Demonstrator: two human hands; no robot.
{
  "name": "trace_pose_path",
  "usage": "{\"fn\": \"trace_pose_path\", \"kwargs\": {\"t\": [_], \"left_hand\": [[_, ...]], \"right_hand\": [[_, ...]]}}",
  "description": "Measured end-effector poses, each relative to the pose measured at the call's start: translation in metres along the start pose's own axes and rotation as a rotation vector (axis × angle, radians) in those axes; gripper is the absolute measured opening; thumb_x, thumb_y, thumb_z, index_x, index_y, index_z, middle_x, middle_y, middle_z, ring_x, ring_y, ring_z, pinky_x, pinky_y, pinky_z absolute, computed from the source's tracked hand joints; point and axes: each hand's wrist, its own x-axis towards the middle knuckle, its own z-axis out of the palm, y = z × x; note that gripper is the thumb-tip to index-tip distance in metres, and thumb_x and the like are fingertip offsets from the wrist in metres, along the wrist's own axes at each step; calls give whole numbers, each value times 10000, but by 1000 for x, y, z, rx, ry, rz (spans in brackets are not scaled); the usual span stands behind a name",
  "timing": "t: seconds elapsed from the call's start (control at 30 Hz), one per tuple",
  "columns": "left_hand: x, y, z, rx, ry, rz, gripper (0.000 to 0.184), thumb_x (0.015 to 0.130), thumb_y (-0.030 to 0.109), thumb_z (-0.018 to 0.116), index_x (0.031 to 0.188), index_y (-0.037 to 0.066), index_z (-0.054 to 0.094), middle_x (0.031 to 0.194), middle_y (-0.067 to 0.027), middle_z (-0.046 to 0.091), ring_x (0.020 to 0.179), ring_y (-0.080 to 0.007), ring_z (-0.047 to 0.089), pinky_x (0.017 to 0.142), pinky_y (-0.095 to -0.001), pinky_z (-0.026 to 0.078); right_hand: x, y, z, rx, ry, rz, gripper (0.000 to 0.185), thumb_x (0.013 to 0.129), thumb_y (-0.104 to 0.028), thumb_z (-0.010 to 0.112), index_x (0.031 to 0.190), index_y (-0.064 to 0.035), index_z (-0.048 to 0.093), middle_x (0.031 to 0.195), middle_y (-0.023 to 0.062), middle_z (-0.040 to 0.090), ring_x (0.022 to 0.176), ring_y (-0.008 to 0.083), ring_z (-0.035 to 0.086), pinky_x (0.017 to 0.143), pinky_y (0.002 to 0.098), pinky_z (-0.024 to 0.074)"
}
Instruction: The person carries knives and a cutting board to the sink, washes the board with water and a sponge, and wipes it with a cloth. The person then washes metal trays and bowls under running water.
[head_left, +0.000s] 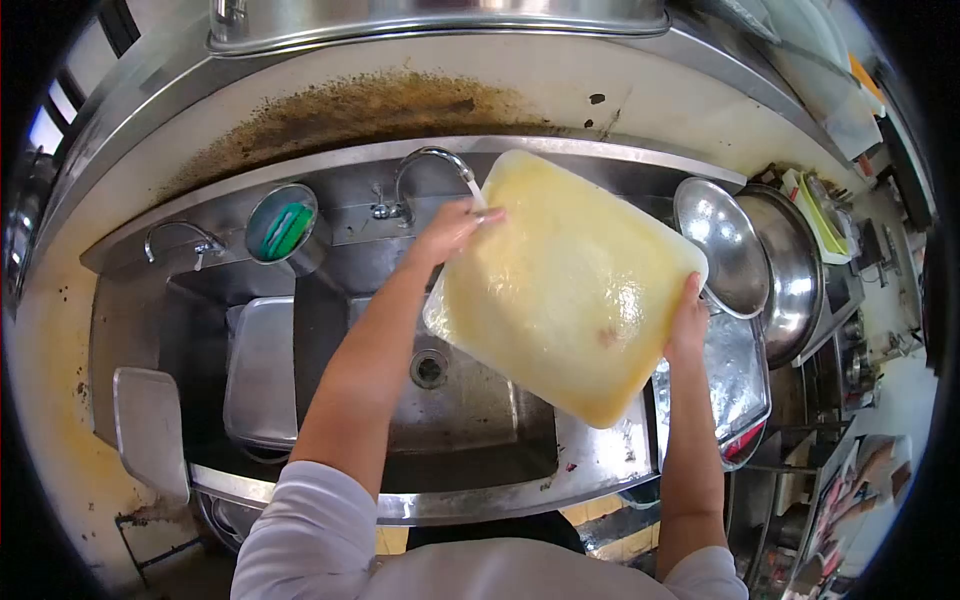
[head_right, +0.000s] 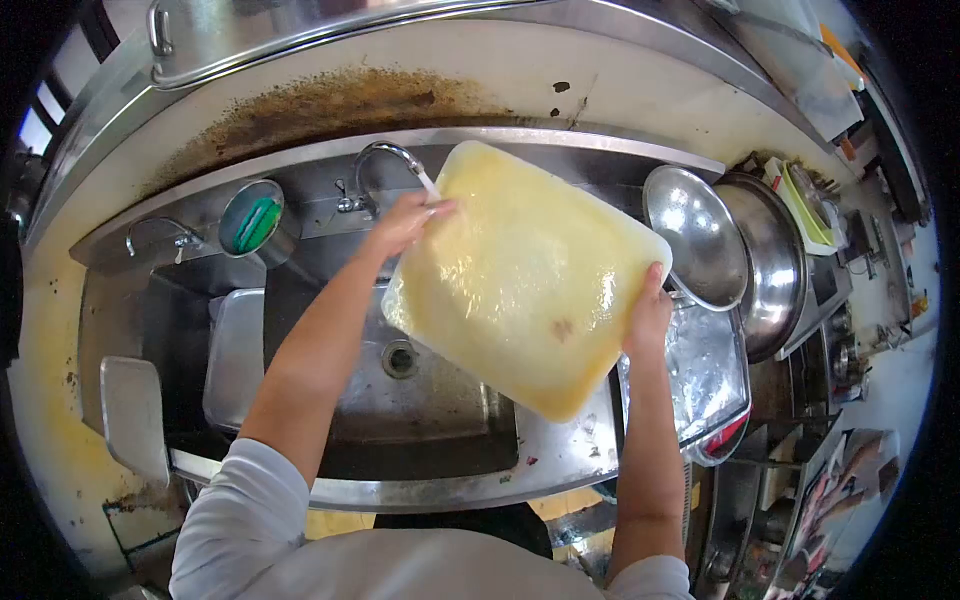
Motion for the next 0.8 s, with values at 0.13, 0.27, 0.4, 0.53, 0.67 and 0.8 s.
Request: {"fn": "trace_pose_path", "kwargs": {"t": [0.13,0.27,0.4,0.53,0.67,0.8], "left_hand": [[-42,-72,-32,-505,-108,-59,420,941,203,711,1310,37,600,1168,-89,682,972,-192,692,849,-357,585],[-109,-105,-81,-534,53,-176,455,882,140,757,1279,-14,596,1125,-116,691,983,-218,693,863,-376,584],[-178,-124,-135,-614,148,-87,439,854,73,739,1255,-34,594,1129,-141,689,994,-269,696,870,-425,584],[-247,-96,-142,-686,212,0,496,741,-68,663,1231,-55,587,1087,-147,686,962,-291,698,854,-435,588],[-276,-96,-126,-576,334,72,446,636,-111,597,1077,-70,647,934,-128,688,831,-261,698,749,-385,583],[-307,-81,-79,-257,506,74,360,606,-91,572,941,-44,696,854,-62,695,753,-158,655,677,-327,536]], "right_hand": [[15,12,16,-150,-148,35,735,991,-589,519,1027,131,663,892,103,679,772,149,611,674,332,494],[8,22,79,-341,-355,59,853,921,-682,550,984,159,671,892,143,683,790,165,610,689,346,492],[8,59,176,-445,-440,31,887,936,-699,502,1152,151,635,1030,184,687,920,244,657,785,390,522],[-15,65,251,-531,-501,-10,953,927,-735,458,1263,151,567,1203,278,633,1154,357,603,951,427,485],[-42,68,307,-474,-398,132,909,963,-690,418,1333,135,514,1317,289,572,1284,384,517,1029,462,449],[-31,104,332,-157,-289,292,639,1015,-483,500,1284,95,546,1196,240,640,1128,342,621,911,483,530]]}}
